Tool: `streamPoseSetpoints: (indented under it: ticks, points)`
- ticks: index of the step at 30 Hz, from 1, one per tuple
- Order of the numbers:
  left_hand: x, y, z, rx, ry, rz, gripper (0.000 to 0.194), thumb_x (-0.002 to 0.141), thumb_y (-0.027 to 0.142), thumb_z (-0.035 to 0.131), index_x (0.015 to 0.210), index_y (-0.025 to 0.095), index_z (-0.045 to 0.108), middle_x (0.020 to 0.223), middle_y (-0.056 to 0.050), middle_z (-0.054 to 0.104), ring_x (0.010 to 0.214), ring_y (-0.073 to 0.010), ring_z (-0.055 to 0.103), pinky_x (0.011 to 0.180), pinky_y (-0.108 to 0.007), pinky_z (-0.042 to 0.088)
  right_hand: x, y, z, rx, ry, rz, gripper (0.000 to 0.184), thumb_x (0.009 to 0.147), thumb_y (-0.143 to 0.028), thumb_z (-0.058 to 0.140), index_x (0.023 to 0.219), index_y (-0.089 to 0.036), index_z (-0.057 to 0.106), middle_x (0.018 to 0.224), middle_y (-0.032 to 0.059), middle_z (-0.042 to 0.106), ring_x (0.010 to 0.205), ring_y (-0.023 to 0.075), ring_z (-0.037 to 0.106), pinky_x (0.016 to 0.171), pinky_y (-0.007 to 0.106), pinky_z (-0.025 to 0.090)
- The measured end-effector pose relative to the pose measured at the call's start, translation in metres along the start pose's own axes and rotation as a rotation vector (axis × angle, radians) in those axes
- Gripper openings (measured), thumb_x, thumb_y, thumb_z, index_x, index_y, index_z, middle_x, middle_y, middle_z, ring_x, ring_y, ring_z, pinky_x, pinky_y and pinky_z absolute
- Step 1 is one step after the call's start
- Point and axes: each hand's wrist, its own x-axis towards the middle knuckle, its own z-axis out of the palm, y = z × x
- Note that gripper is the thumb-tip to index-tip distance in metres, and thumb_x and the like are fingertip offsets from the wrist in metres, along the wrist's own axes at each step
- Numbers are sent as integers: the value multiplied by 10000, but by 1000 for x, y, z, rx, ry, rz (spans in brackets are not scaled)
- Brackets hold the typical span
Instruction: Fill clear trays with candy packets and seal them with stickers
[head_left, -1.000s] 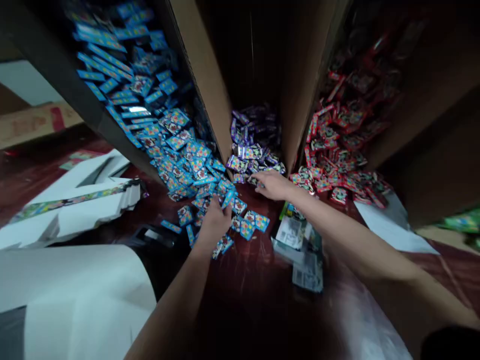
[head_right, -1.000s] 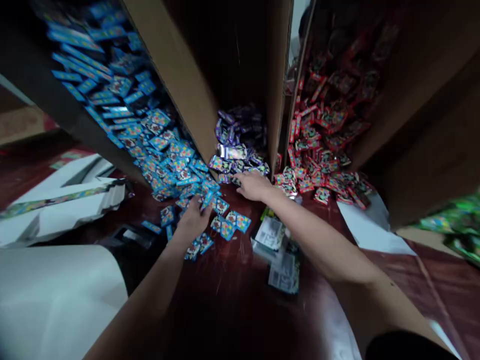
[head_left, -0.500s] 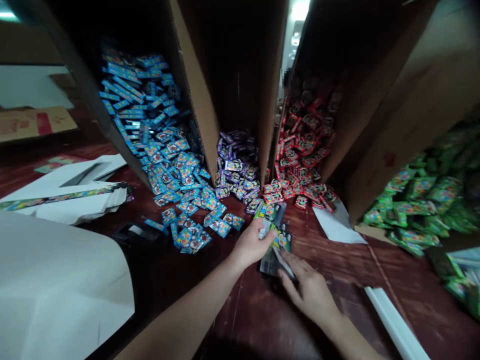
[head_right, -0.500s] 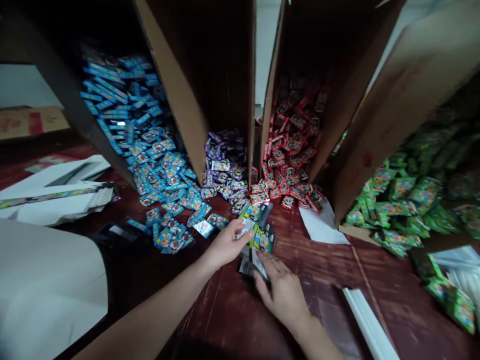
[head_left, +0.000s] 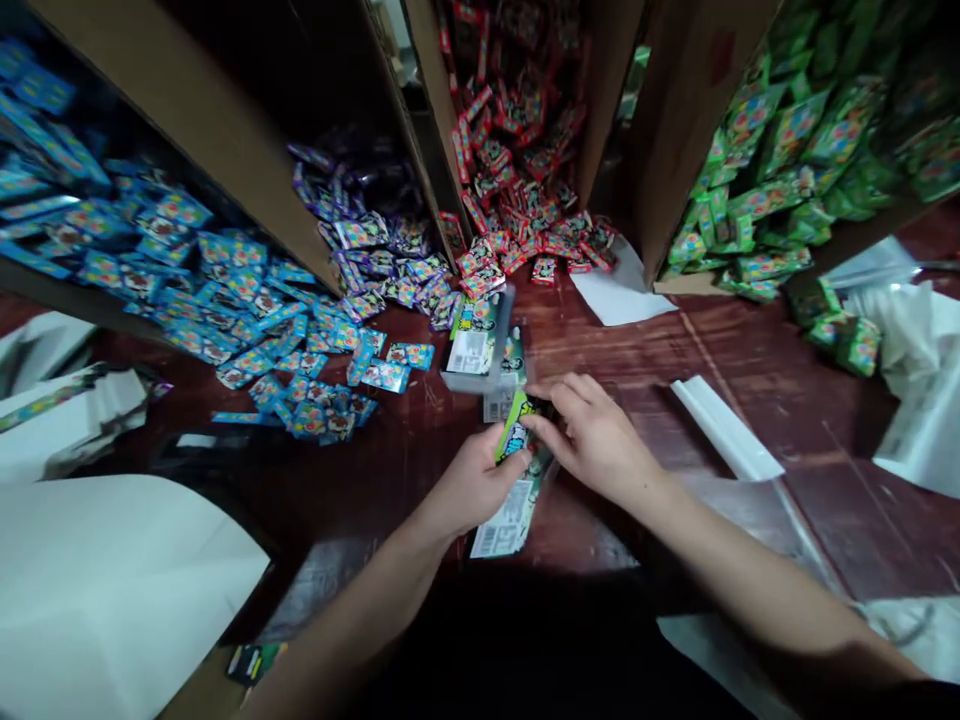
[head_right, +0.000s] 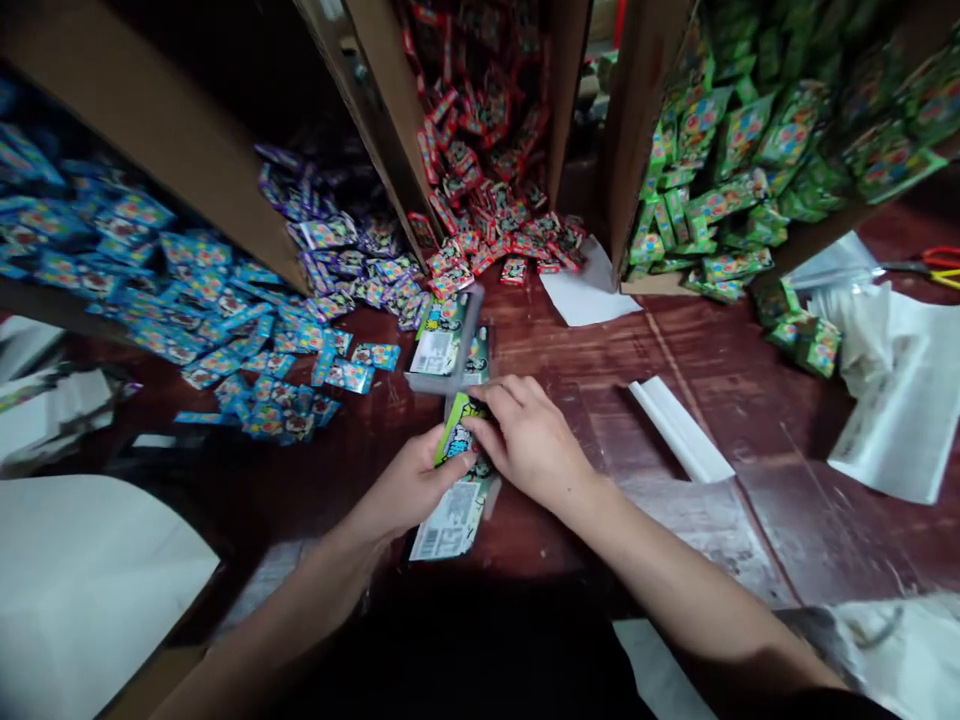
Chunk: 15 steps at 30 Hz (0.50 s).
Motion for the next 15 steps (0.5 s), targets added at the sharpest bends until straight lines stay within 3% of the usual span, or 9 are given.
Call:
streamPoseSetpoints:
  ticks: [5, 10, 13, 15]
  points:
    - [-11, -7, 0, -39, 28, -42, 192, 906, 252, 581, 1059, 150, 637, 899, -9, 639, 781, -146, 530, 729, -252, 433, -5, -9, 10, 8, 3, 36, 284, 1001, -309, 555, 1237, -170, 632, 1099, 114, 654, 1056, 255, 622, 950, 417, 547]
    - [-19, -13, -6, -5, 66, -21, 255, 926, 274, 538, 1122, 160, 656, 941, -30, 683, 820, -167, 574, 764, -261, 449, 0, -9, 16, 106, -45, 156, 182, 955, -381, 613, 916, -208, 652, 882, 59, 682, 841, 232, 672, 797, 364, 563]
    - [-24, -19, -13, 93, 49, -40, 236, 915, 334, 560, 1009, 165, 694, 871, -32, 693, 786, -178, 586, 723, -258, 454, 1, -9, 9, 294, -328, 217, 217, 950, -427, 598, 946, -233, 696, 875, 31, 742, 800, 211, 712, 753, 308, 571]
    - [-19, -25, -18, 58, -48, -44, 257, 873, 428, 632, 951, 196, 711, 809, -14, 691, 762, -181, 596, 688, -251, 465, 0, -2, 0, 361, -522, 201, 249, 922, -474, 620, 999, -276, 751, 906, 17, 777, 852, 222, 744, 765, 287, 583]
